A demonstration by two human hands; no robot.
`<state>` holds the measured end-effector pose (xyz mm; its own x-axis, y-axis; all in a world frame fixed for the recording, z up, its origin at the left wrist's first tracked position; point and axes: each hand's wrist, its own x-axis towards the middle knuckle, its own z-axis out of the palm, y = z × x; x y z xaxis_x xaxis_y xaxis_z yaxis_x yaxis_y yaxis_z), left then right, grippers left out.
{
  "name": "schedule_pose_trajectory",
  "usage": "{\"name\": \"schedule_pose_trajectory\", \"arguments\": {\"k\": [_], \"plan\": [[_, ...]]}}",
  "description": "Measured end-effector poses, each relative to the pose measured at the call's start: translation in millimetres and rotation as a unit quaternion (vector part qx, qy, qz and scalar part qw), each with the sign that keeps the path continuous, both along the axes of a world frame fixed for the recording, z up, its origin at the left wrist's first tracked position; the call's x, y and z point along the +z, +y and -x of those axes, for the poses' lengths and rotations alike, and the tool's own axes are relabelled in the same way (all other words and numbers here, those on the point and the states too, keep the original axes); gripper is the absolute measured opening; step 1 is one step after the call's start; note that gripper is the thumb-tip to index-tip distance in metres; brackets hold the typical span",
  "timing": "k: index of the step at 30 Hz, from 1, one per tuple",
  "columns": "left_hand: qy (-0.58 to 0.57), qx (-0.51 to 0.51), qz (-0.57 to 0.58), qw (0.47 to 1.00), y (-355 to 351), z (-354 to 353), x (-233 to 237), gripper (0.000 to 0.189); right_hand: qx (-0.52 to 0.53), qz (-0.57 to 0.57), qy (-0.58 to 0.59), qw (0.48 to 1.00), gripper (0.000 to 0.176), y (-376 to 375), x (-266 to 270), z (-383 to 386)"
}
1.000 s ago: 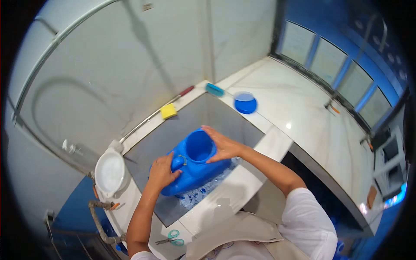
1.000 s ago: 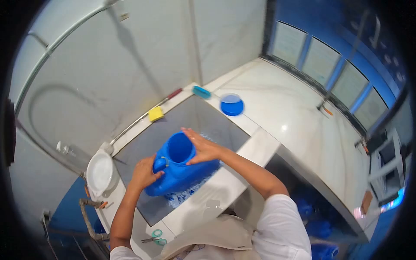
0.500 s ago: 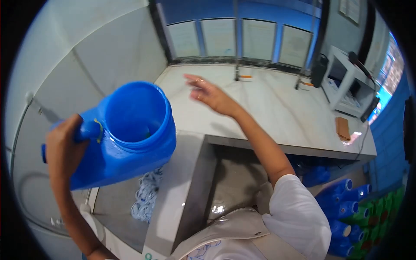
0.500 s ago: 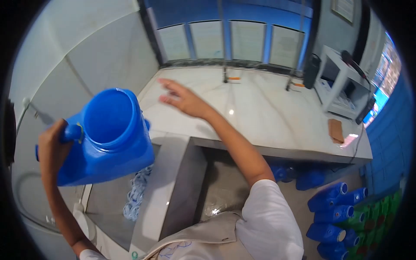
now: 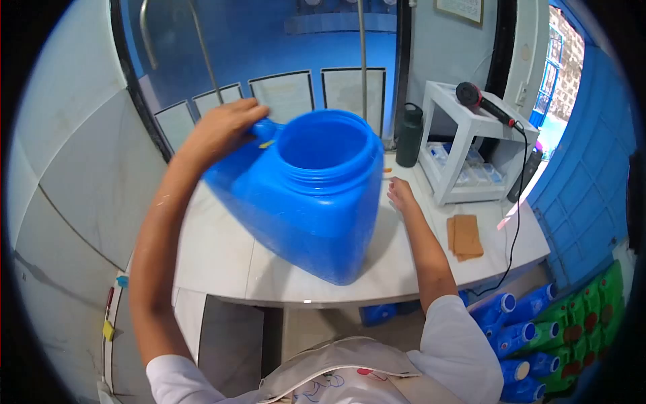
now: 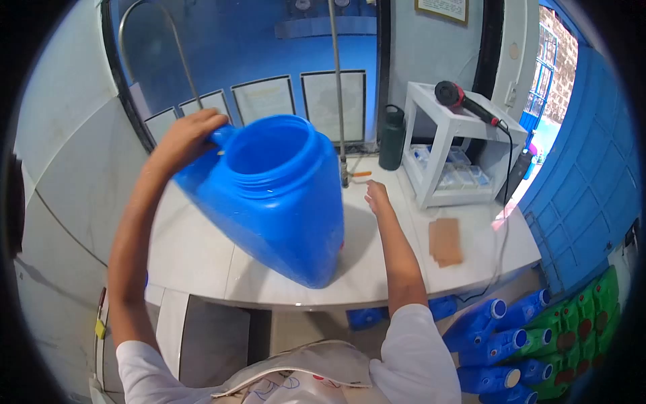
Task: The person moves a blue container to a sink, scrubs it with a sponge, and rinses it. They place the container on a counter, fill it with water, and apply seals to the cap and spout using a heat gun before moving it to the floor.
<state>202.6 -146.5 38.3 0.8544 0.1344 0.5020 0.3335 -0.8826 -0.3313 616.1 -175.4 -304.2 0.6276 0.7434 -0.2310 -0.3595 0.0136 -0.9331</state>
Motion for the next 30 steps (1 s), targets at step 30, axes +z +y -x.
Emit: {"name": "schedule_pose_trajectory", "arguments": {"k": [30], "plan": [[-0.305, -0.035, 0.168, 0.937, 98.2, -107.8, -115.2, 0.057, 0.163, -0.165, -0.039, 0.972, 0.044, 28.4, 42.4, -72.8]]}}
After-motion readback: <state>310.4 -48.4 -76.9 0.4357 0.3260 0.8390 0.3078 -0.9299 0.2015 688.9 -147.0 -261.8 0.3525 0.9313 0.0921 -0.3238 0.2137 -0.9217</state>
